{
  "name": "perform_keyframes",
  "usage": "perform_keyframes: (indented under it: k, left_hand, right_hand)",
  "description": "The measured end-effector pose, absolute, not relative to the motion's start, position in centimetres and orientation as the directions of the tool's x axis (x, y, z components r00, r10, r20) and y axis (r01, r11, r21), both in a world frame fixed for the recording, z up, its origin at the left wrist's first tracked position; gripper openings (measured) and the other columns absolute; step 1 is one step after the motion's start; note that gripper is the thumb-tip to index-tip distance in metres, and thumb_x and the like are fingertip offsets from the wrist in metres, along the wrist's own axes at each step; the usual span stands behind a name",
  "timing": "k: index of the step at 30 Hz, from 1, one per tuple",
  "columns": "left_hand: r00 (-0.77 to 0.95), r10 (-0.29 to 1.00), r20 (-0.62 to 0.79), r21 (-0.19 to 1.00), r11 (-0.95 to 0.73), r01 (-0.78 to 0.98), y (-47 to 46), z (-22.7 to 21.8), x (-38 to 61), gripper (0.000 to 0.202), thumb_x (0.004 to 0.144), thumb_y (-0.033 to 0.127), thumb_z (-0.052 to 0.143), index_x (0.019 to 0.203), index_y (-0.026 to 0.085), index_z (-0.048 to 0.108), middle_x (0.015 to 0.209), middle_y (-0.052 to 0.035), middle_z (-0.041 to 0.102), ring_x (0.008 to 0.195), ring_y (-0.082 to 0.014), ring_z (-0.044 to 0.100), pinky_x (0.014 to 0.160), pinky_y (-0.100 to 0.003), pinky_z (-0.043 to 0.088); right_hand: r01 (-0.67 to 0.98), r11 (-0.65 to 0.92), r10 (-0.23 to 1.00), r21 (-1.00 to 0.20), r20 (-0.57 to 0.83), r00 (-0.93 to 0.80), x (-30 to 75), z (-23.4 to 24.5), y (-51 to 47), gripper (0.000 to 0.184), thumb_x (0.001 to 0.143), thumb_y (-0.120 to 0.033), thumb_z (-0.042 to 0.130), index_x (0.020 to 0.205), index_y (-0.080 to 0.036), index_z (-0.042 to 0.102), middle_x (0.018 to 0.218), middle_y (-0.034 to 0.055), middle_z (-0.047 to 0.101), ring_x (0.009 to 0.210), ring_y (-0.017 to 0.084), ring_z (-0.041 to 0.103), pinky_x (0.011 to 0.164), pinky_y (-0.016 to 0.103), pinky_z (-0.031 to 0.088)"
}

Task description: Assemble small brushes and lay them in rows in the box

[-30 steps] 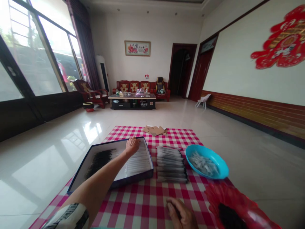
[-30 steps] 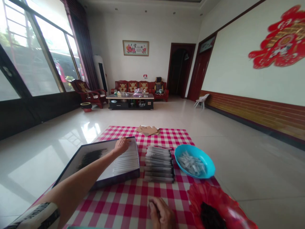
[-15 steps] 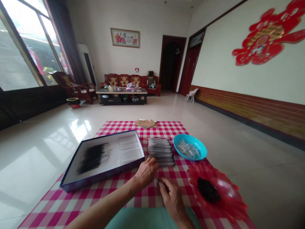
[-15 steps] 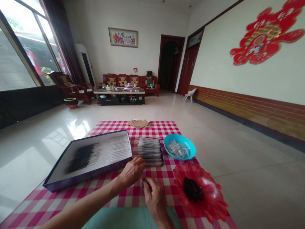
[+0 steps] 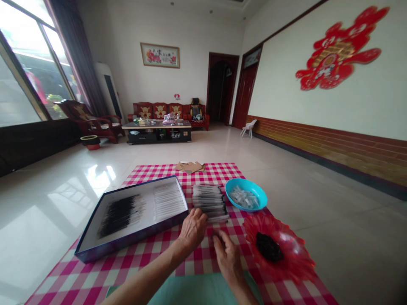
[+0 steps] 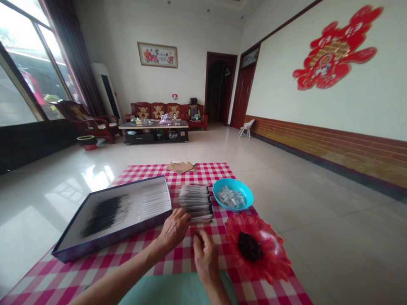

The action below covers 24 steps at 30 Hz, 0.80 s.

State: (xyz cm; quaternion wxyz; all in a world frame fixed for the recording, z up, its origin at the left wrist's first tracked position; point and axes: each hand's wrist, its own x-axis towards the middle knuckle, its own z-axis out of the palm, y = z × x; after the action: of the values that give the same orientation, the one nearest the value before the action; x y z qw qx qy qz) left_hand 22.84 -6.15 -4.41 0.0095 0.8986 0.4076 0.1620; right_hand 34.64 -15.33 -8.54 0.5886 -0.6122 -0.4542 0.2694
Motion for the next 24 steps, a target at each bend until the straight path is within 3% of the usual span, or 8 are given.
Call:
perform_keyframes:
  k: [4, 10, 15, 20, 24]
  left_hand:
    - [0.605, 0.685, 0.405, 0.182, -0.709, 0.681, -8.1, -4.1, 20.5, 0.02, 0.091, 0.019, 0.04, 0.084, 0.021, 0.058, 0.084, -0.0033, 0.053, 0.08, -0.0171, 0.048, 0.075, -0.029, 0.04]
    - [0.607, 0.673, 0.422, 0.164, -0.715, 0.679, -9.5, -5.3, 17.7, 0.018, 0.09, 0.018, 0.043, 0.083, 0.021, 0.059, 0.081, -0.0032, 0.054, 0.076, -0.0173, 0.048, 0.068, -0.028, 0.039]
    - [0.618, 0.647, 0.447, 0.12, -0.728, 0.675, -10.4, -6.0, 17.9, 0.016, 0.089, 0.016, 0.044, 0.083, 0.021, 0.057, 0.078, -0.0022, 0.056, 0.072, -0.0179, 0.05, 0.069, -0.031, 0.037]
    - [0.557, 0.685, 0.47, 0.269, -0.712, 0.648, -12.0, -6.6, 20.3, 0.015, 0.089, 0.016, 0.044, 0.08, 0.021, 0.054, 0.072, 0.0, 0.056, 0.065, -0.0155, 0.051, 0.065, -0.028, 0.037]
    - [0.498, 0.704, 0.506, 0.335, -0.692, 0.639, -12.5, -7.0, 21.2, 0.017, 0.091, 0.018, 0.042, 0.079, 0.021, 0.054, 0.072, -0.0008, 0.056, 0.067, -0.0153, 0.052, 0.063, -0.026, 0.038]
  right_hand:
    - [-0.055, 0.111, 0.795, -0.992, 0.055, 0.604, 35.3, -8.3, -15.0, 0.052, 0.067, -0.056, 0.065, 0.102, -0.017, 0.063, 0.086, 0.0081, 0.072, 0.074, 0.023, 0.067, 0.063, 0.03, 0.054]
    - [-0.185, 0.067, 0.806, -0.98, -0.056, 0.59, 35.0, -7.2, -15.4, 0.047, 0.063, -0.054, 0.07, 0.092, -0.017, 0.068, 0.075, 0.0054, 0.071, 0.067, 0.022, 0.066, 0.06, 0.028, 0.054]
    - [-0.102, 0.021, 0.857, -0.995, -0.035, 0.514, 34.9, -8.2, -15.3, 0.043, 0.063, -0.054, 0.07, 0.081, -0.016, 0.07, 0.064, 0.0055, 0.07, 0.06, 0.022, 0.066, 0.052, 0.027, 0.053]
    - [0.034, 0.062, 0.92, -0.997, 0.071, 0.385, 34.7, -8.5, -15.4, 0.036, 0.073, -0.051, 0.062, 0.08, -0.017, 0.07, 0.07, 0.0065, 0.072, 0.065, 0.022, 0.066, 0.057, 0.026, 0.053]
    - [0.227, 0.085, 0.906, -0.97, 0.17, 0.387, 34.5, -7.9, -15.7, 0.036, 0.077, -0.051, 0.058, 0.079, -0.018, 0.07, 0.069, 0.0062, 0.071, 0.064, 0.021, 0.065, 0.057, 0.025, 0.051]
